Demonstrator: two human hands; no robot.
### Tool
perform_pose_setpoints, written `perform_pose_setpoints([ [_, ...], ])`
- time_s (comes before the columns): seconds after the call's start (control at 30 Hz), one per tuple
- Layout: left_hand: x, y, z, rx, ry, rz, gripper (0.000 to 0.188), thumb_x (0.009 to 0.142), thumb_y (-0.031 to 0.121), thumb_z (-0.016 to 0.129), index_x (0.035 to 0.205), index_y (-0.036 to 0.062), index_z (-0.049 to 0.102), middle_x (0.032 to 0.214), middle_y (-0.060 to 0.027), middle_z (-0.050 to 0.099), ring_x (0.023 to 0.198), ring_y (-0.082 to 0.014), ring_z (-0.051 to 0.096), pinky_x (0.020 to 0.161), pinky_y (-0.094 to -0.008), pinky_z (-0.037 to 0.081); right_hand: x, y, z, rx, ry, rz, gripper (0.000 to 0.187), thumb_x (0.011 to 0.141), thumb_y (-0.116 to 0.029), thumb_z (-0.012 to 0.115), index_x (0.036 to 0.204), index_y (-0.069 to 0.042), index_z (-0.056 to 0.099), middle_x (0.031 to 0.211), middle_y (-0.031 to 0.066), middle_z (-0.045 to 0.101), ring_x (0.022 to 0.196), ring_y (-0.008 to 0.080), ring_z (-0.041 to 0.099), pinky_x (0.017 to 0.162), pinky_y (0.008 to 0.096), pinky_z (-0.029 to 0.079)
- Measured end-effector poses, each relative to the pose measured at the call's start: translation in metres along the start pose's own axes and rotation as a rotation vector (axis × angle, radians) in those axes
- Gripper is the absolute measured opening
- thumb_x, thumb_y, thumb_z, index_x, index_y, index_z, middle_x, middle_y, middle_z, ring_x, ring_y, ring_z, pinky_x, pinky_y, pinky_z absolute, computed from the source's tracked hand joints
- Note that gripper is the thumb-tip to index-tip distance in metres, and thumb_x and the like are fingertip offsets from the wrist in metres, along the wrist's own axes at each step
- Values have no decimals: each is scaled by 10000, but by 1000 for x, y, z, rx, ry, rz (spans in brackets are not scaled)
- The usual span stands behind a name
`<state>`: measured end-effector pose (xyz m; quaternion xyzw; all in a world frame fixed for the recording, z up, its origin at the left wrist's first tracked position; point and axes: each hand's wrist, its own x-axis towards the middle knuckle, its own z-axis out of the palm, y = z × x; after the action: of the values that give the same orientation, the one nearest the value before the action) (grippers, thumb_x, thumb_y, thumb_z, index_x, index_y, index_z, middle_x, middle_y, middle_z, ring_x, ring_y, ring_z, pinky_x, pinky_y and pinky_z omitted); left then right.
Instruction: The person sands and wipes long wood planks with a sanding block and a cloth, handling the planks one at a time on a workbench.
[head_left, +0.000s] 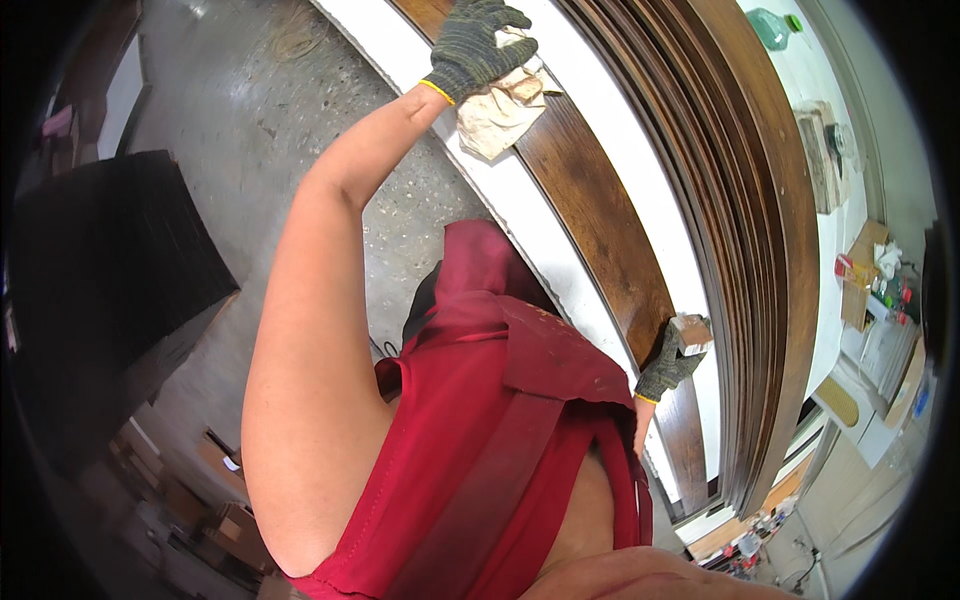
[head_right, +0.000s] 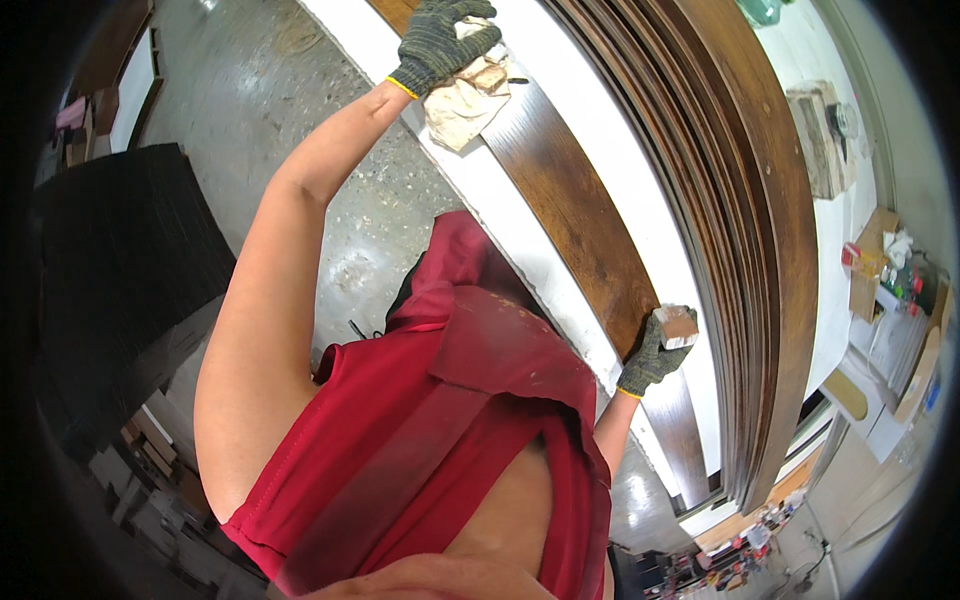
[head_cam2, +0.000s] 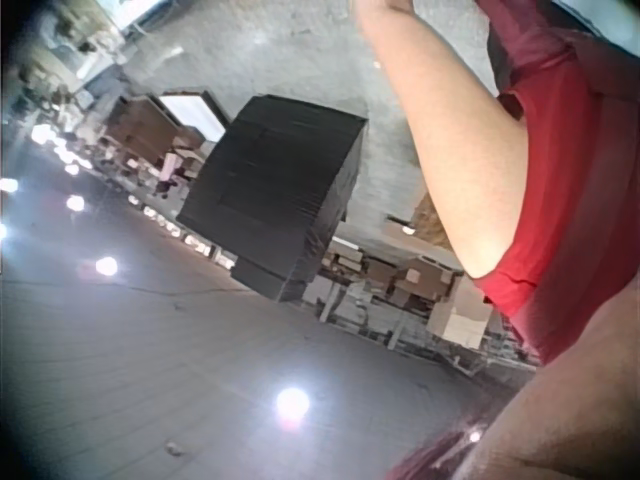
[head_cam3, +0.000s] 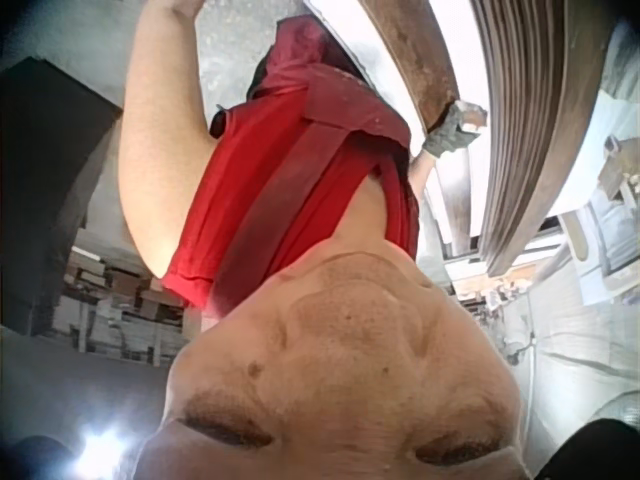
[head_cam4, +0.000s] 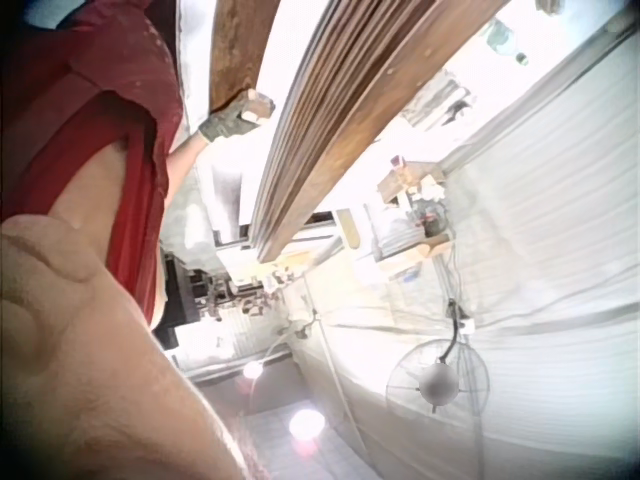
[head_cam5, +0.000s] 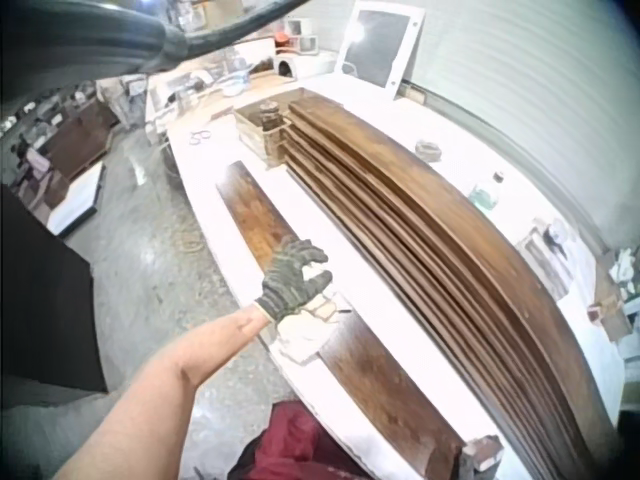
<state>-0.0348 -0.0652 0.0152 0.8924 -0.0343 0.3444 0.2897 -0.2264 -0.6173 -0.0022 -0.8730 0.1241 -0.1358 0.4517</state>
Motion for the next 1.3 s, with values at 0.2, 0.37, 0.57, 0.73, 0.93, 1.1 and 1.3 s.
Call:
perform_pose_setpoints([
  [0.2,-5,-2,2,119,-110,-62,456,772,550,732,1055,193,738,1212,-148,662,1219,-353,539,1100,-479,358,6,-4,15,209,-30,-52,633,829,-225,771,1347,32,513,1236,139,618,1123,265,591,1009,389,450],
  [0.37,-2,1,-4,198,-88,-24,345,808,423,746,1002,138,730,1152,-76,696,1194,-296,582,1114,-460,356,18,-83,89,221,-427,-215,635,795,-226,795,1317,19,527,1223,125,597,1133,258,568,1031,378,421],
  [0.57,0,10,-13,56,-139,-83,330,817,409,733,1015,147,718,1185,-55,681,1250,-289,546,1138,-466,333,28,-187,169,623,-845,-95,811,714,-141,844,1406,-3,443,1246,114,594,1109,238,585,996,349,458],
  [0.73,31,-47,-35,-83,-362,72,311,828,414,726,1018,169,710,1200,-24,677,1275,-267,533,1175,-461,290,58,-259,210,723,-912,-79,882,707,-193,870,1441,-69,397,1241,129,590,1148,253,585,985,381,496],
  [0.93,45,-105,-48,-164,-352,64,317,823,409,719,1020,161,704,1195,-58,673,1266,-268,537,1165,-454,302,94,-383,331,398,-998,-140,618,842,-286,760,1371,-58,536,1246,104,618,1131,220,610,962,340,512],
  [1.1,34,-99,-33,-269,-29,222,356,745,474,639,935,178,586,953,-5,587,1052,-206,551,1115,-409,326,120,-467,499,96,-837,-842,621,876,-422,707,1352,-51,559,1266,173,613,1168,301,599,1009,387,471],
  [1.3,45,-91,-37,-284,-182,131,314,689,451,644,849,180,632,913,-21,603,1021,-250,552,1062,-488,342,141,-516,649,-471,-605,-1155,742,832,-702,568,1324,-148,605,1305,121,617,1187,315,589,1024,445,453],
])
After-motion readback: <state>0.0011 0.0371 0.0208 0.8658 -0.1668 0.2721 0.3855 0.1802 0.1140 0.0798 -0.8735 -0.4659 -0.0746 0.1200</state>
